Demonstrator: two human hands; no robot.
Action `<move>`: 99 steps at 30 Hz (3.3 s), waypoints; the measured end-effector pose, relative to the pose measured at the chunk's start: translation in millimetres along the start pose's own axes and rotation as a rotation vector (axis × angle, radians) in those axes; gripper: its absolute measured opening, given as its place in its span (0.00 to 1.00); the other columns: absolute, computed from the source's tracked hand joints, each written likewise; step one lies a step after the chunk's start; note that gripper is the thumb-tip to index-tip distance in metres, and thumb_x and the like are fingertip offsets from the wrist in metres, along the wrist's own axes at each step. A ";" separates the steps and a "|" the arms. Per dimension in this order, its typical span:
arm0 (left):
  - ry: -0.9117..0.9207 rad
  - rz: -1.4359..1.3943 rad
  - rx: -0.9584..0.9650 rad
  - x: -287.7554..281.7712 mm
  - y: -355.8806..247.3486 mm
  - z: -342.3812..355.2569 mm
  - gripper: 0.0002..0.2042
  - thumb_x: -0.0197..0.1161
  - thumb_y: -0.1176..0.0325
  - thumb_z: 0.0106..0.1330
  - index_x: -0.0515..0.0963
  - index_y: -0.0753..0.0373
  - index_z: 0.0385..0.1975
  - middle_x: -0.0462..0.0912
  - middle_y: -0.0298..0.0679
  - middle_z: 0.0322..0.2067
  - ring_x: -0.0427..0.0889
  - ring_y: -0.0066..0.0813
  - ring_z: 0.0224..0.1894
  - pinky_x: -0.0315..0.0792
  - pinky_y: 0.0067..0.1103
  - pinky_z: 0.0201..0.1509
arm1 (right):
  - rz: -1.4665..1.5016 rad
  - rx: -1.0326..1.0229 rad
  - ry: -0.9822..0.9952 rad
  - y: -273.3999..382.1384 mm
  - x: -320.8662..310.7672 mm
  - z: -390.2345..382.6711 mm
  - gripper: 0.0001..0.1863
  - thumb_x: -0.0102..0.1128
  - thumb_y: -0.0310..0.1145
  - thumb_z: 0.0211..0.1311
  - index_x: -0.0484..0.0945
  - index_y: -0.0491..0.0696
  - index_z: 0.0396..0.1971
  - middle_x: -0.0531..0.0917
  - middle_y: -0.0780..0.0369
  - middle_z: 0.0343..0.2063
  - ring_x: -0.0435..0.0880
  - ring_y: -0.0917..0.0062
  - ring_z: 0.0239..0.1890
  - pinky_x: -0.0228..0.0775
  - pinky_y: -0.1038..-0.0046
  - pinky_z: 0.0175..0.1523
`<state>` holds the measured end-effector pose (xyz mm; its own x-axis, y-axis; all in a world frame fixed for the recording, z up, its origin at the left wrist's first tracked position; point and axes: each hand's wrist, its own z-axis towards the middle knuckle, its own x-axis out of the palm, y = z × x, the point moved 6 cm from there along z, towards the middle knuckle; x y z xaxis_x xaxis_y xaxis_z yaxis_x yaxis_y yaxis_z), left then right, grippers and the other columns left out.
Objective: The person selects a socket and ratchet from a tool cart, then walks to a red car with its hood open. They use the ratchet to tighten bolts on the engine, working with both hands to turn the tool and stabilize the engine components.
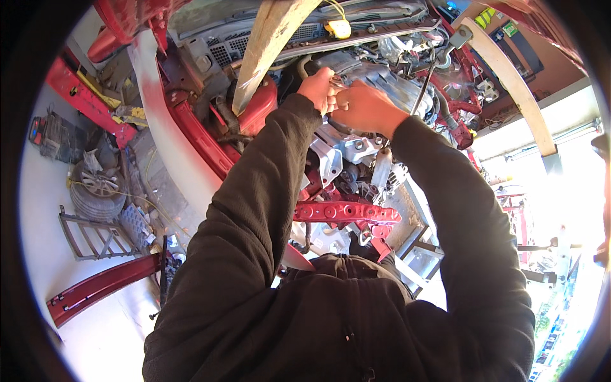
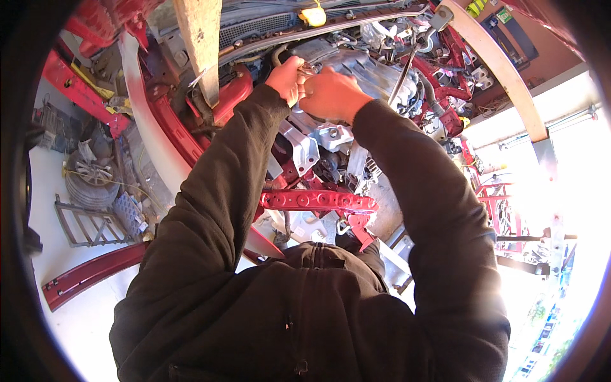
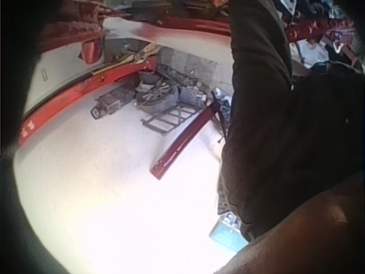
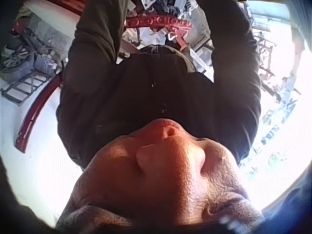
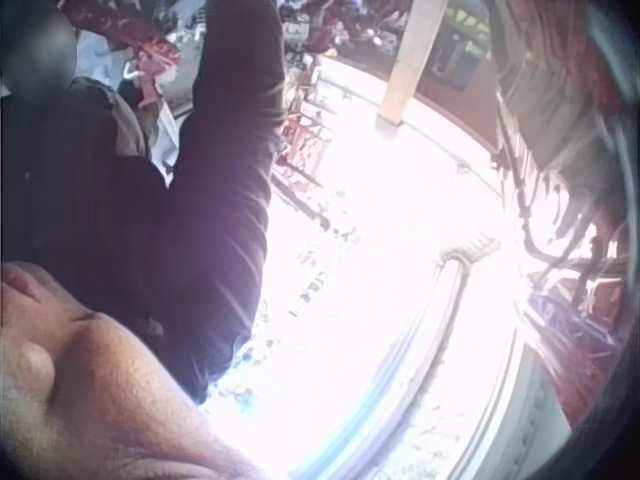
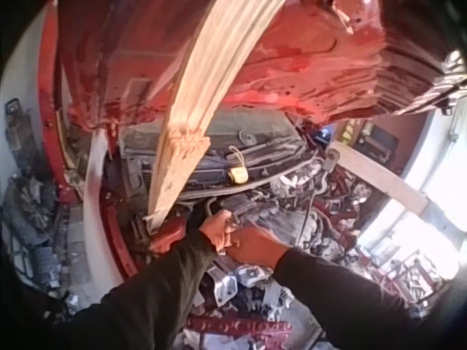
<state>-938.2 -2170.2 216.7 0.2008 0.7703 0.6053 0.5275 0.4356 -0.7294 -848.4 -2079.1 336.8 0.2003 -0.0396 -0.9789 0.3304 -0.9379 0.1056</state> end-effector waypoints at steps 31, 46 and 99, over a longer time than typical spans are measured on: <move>-0.041 0.015 -0.021 -4.4 7.7 7.7 0.16 0.56 0.47 0.76 0.80 0.53 0.38 0.79 0.36 0.30 0.84 0.38 0.40 0.77 0.44 0.44 | -0.292 0.080 -0.104 -11.7 -15.9 3.6 0.27 0.65 0.57 0.63 0.90 0.60 0.57 0.86 0.53 0.57 0.81 0.50 0.67 0.67 0.31 0.69; -0.026 -0.078 0.061 2.1 -5.8 -0.1 0.15 0.53 0.51 0.76 0.74 0.54 0.33 0.75 0.31 0.25 0.80 0.33 0.26 0.85 0.41 0.43 | 0.201 -0.182 0.101 4.5 8.7 0.8 0.22 0.70 0.53 0.62 0.89 0.51 0.47 0.89 0.49 0.48 0.87 0.57 0.56 0.78 0.57 0.62; -0.006 -0.200 0.100 -13.5 5.3 10.1 0.16 0.57 0.52 0.80 0.78 0.59 0.47 0.86 0.41 0.36 0.91 0.45 0.41 0.82 0.39 0.43 | 0.077 -0.202 0.015 4.7 2.4 14.0 0.13 0.64 0.39 0.64 0.87 0.49 0.42 0.90 0.51 0.42 0.90 0.51 0.47 0.81 0.52 0.51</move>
<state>-946.4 -2173.5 201.5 0.0953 0.6666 0.7393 0.4716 0.6238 -0.6233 -859.3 -2088.4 332.5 0.2454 -0.1018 -0.9641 0.4912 -0.8443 0.2142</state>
